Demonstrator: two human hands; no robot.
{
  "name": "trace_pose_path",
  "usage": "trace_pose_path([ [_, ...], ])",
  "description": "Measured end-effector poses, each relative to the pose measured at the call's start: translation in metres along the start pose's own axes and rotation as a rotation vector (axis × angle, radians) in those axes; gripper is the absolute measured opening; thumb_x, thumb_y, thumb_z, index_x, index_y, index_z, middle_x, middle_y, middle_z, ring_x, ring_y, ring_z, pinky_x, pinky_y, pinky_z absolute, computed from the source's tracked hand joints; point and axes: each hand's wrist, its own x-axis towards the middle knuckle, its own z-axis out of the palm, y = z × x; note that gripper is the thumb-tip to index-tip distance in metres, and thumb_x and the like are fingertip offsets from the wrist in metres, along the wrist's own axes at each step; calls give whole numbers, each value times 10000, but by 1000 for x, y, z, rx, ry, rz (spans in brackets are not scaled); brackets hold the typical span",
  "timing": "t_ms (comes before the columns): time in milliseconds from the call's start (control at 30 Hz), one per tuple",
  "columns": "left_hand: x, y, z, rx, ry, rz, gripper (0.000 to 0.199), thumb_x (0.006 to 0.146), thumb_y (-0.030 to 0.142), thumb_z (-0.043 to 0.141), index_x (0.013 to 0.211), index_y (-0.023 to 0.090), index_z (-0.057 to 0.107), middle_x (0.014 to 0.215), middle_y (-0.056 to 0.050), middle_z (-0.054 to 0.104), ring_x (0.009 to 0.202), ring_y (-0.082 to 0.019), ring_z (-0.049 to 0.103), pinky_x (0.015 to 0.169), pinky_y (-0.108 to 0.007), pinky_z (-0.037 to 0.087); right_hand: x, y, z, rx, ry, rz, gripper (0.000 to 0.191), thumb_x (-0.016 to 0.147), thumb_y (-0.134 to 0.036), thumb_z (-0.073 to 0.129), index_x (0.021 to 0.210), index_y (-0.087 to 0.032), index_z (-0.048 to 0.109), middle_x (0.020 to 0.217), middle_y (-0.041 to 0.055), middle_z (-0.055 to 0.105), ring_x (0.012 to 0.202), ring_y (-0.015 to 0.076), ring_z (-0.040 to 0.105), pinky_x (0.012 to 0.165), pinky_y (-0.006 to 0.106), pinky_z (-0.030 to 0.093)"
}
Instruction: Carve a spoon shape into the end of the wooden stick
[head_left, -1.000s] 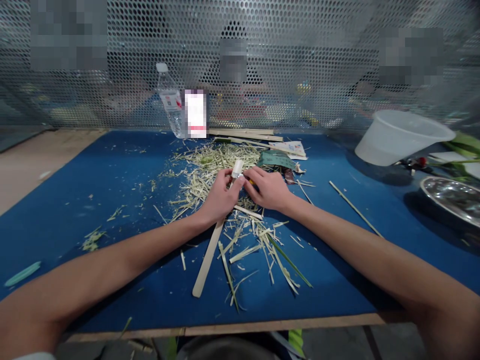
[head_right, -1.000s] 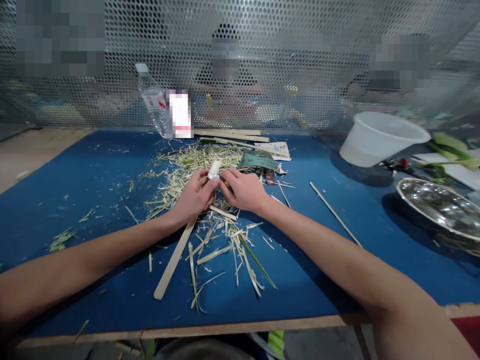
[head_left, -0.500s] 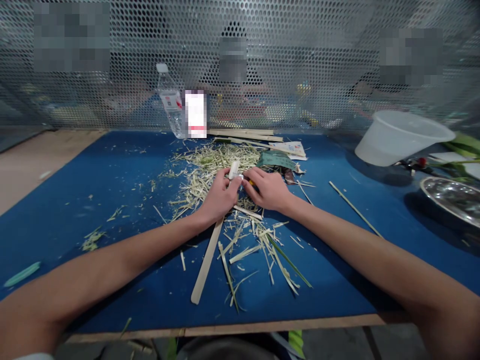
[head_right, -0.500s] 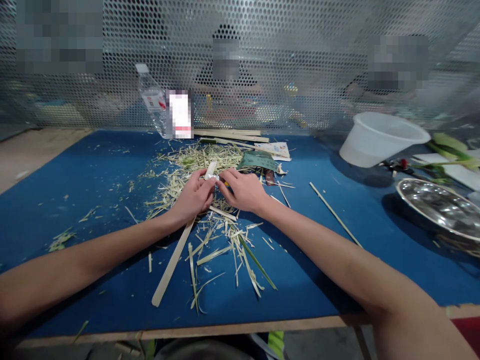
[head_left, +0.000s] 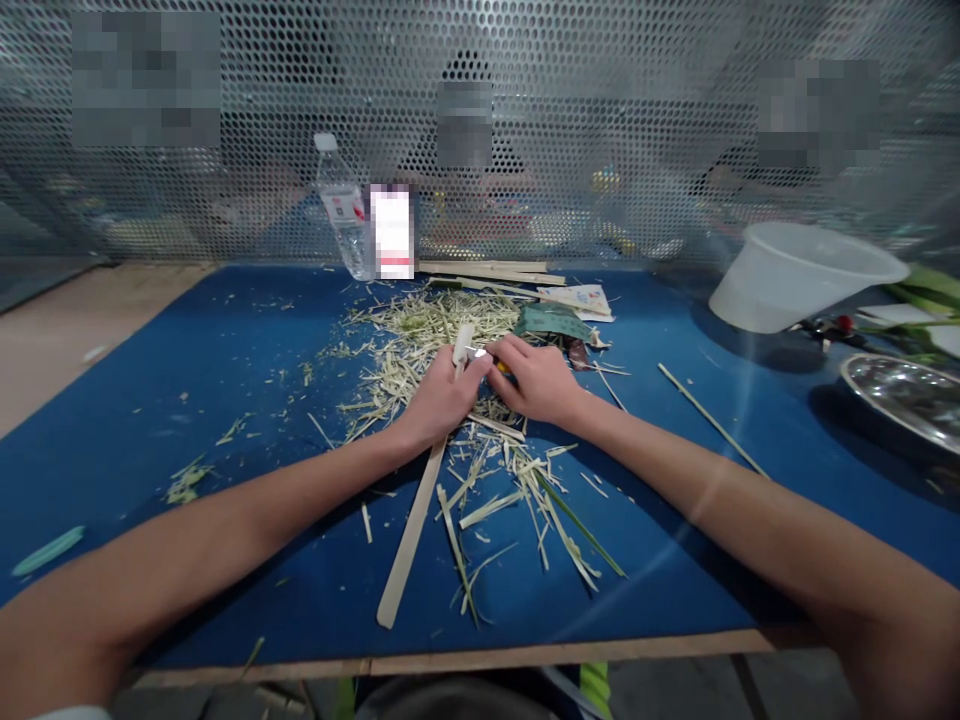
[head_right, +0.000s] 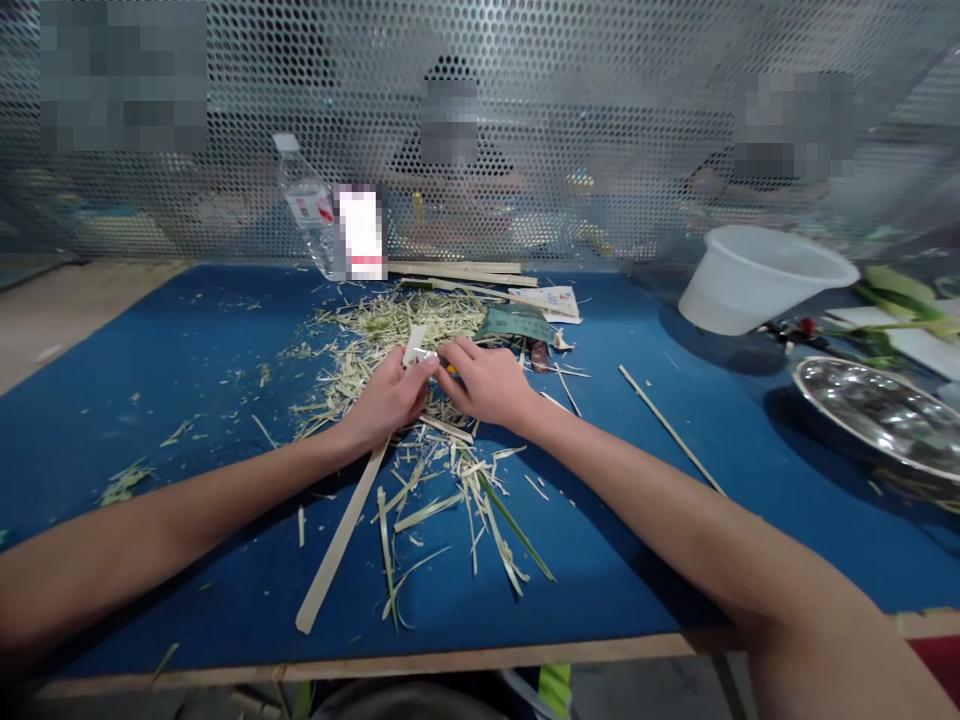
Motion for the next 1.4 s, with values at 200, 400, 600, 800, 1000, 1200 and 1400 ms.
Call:
trace_pose_path([
  [200,1,-2,-1,132,18,64,288,868,436,631,936,197,485,632,42,477,567,-104,467,534,-243,375,-1,4,1,12,2,-19,423,1018,-418,301,1113,-155,618,1008,91,682,717,163,580,557,294,270],
  [400,1,-1,-1,151,26,54,282,857,427,640,929,200,489,664,26,490,614,-123,491,566,-260,393,-1,4,2,11,-2,-22,402,1014,-410,321,1107,-156,618,1000,88,684,706,161,573,556,296,270],
  [600,1,-1,-1,128,-4,49,263,874,413,621,931,198,481,639,25,473,592,-122,468,549,-266,372,-1,3,3,7,10,-12,408,1017,-416,318,1107,-155,618,1007,90,684,702,161,566,553,297,263],
  [800,1,2,0,129,-8,85,260,861,388,644,909,187,486,655,16,481,615,-127,473,557,-273,372,-1,5,4,24,26,-23,405,1010,-396,322,1120,-146,621,1005,98,686,691,155,562,555,292,275],
  [1000,-2,5,0,165,-22,84,241,877,385,620,898,186,485,660,16,480,623,-127,465,561,-275,363,-1,7,5,39,30,-44,411,1010,-400,319,1123,-151,625,985,100,685,686,151,564,559,285,296],
  [1200,-3,8,-1,186,-44,80,244,898,405,585,868,193,469,642,17,467,600,-125,442,546,-279,344,-1,6,4,23,36,-49,405,1013,-396,332,1144,-148,624,1008,102,685,688,152,567,565,288,306],
  [1400,-3,7,0,183,-33,90,236,891,395,595,873,193,474,645,13,474,609,-130,449,544,-278,344,-2,4,2,-10,42,-28,380,1012,-396,359,1142,-159,627,1020,97,684,699,152,567,570,288,297],
])
